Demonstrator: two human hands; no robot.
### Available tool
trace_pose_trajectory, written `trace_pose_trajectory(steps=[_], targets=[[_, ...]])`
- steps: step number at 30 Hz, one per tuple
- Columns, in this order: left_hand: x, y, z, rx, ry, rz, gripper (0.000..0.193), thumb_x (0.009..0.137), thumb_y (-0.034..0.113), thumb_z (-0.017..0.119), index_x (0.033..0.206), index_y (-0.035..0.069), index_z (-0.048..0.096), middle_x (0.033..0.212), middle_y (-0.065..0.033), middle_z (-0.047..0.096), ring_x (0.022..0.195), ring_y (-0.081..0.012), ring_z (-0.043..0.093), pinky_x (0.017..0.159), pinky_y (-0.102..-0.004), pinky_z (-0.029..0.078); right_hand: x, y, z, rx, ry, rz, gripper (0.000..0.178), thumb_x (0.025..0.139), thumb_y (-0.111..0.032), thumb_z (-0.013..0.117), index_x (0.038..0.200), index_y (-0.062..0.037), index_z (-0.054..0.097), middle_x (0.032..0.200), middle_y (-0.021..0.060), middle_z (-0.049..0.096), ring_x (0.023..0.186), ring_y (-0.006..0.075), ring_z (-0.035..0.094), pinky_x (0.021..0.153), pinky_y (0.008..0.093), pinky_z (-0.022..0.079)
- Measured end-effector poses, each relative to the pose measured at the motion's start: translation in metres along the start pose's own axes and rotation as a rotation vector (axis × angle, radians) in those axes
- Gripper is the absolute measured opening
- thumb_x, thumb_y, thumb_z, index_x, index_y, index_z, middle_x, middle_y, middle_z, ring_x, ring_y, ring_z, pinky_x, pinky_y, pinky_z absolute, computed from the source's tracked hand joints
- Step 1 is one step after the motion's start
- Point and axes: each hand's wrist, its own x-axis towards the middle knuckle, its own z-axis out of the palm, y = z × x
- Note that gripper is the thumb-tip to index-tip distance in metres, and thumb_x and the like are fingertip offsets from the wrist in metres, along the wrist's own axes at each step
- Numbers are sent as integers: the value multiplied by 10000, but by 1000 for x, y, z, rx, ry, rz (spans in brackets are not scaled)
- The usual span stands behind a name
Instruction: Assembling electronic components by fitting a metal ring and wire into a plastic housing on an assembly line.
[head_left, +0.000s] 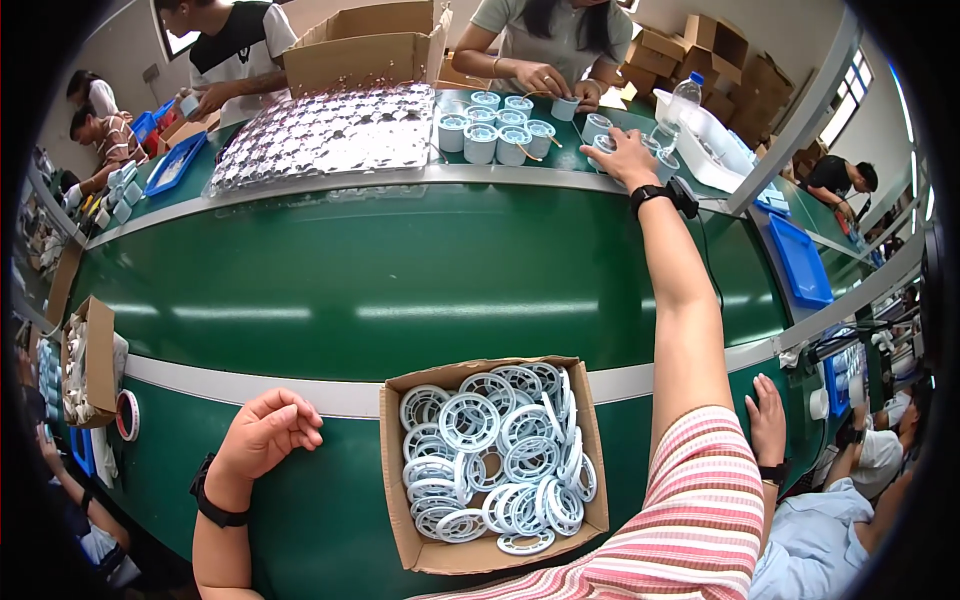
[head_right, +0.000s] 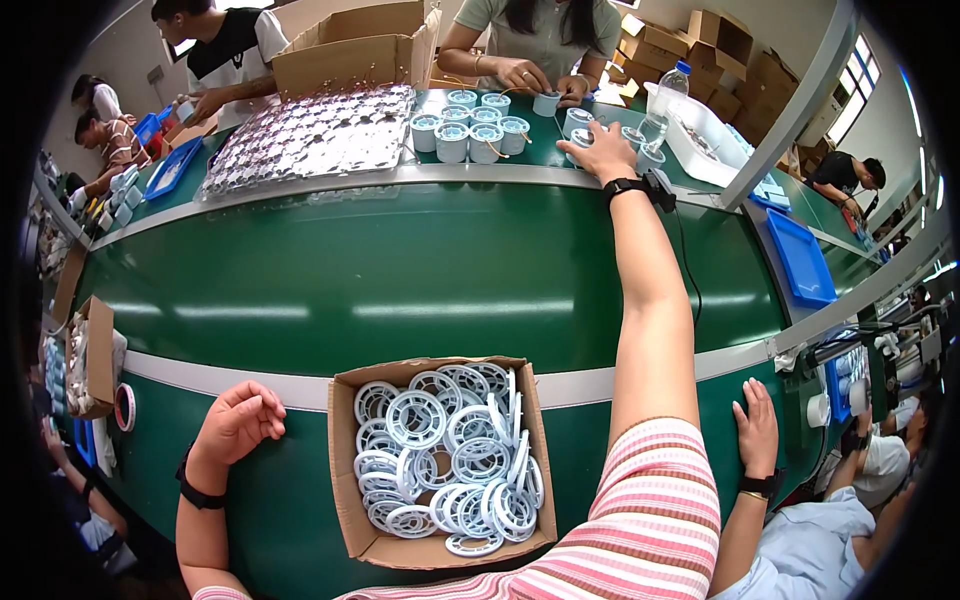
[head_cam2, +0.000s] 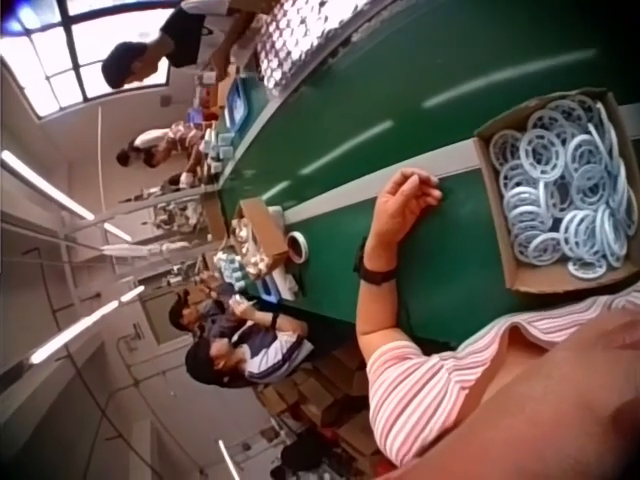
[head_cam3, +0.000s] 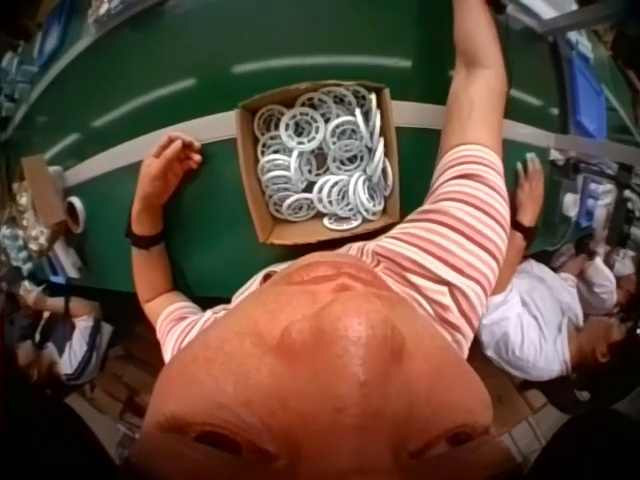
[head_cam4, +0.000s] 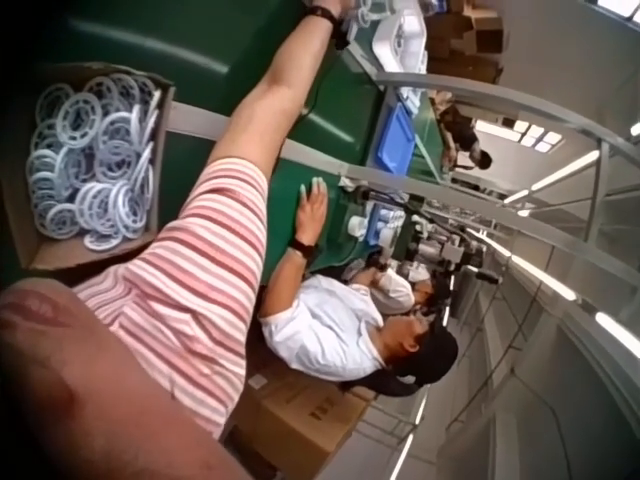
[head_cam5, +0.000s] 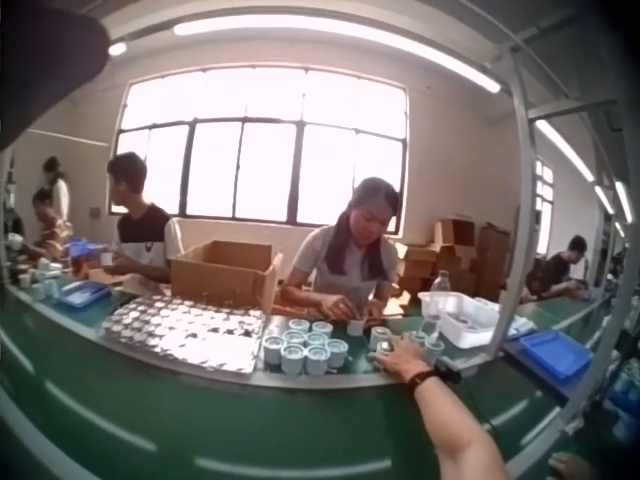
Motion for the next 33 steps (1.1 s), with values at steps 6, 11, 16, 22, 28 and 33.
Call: trace_pose_trajectory(steps=[6,11,16,22,28,33], targets=[[-8,3,4,13,67,-42,192,1073,114,492,1134,-29,604,1100,-181,670,933,-248,725,826,-343,605,-8,-7,12,-21,38,-144,834,768,-780,666,1378,-214,605,1372,180,485,1144,450,642,950,513,543],[4,3,4,38,-19,-78,211,1068,177,550,1169,6,620,1135,-118,680,993,-203,711,893,-316,582,0,30,23,-20,97,-222,783,778,-694,714,1343,-166,598,1425,232,511,1223,436,590,983,500,521],[3,0,4,29,-20,-49,224,1065,215,568,1165,22,624,1119,-98,686,986,-178,710,888,-298,580,-50,12,12,95,71,-289,602,776,-574,773,1156,-131,623,1207,156,571,1026,411,637,836,495,541],[1,-2,3,40,-59,-59,210,1064,201,565,1151,22,632,1109,-107,693,981,-189,717,870,-303,586,-139,-47,-69,225,27,-426,568,790,-455,808,1159,-66,620,1202,148,565,1027,335,629,884,420,527],[-2,12,-5,76,21,-21,204,1054,204,583,1139,27,638,1098,-102,695,971,-184,715,862,-306,590,-280,-180,-178,695,23,-925,565,722,-250,898,1173,-46,625,1420,187,499,1079,330,615,913,408,516],[-2,26,-52,4,197,252,147,1043,145,570,1116,35,634,1071,-94,695,943,-178,706,856,-307,588,-371,-268,-184,629,-200,-1697,609,668,-465,894,1123,-153,636,1401,167,455,1086,390,594,818,466,570]])
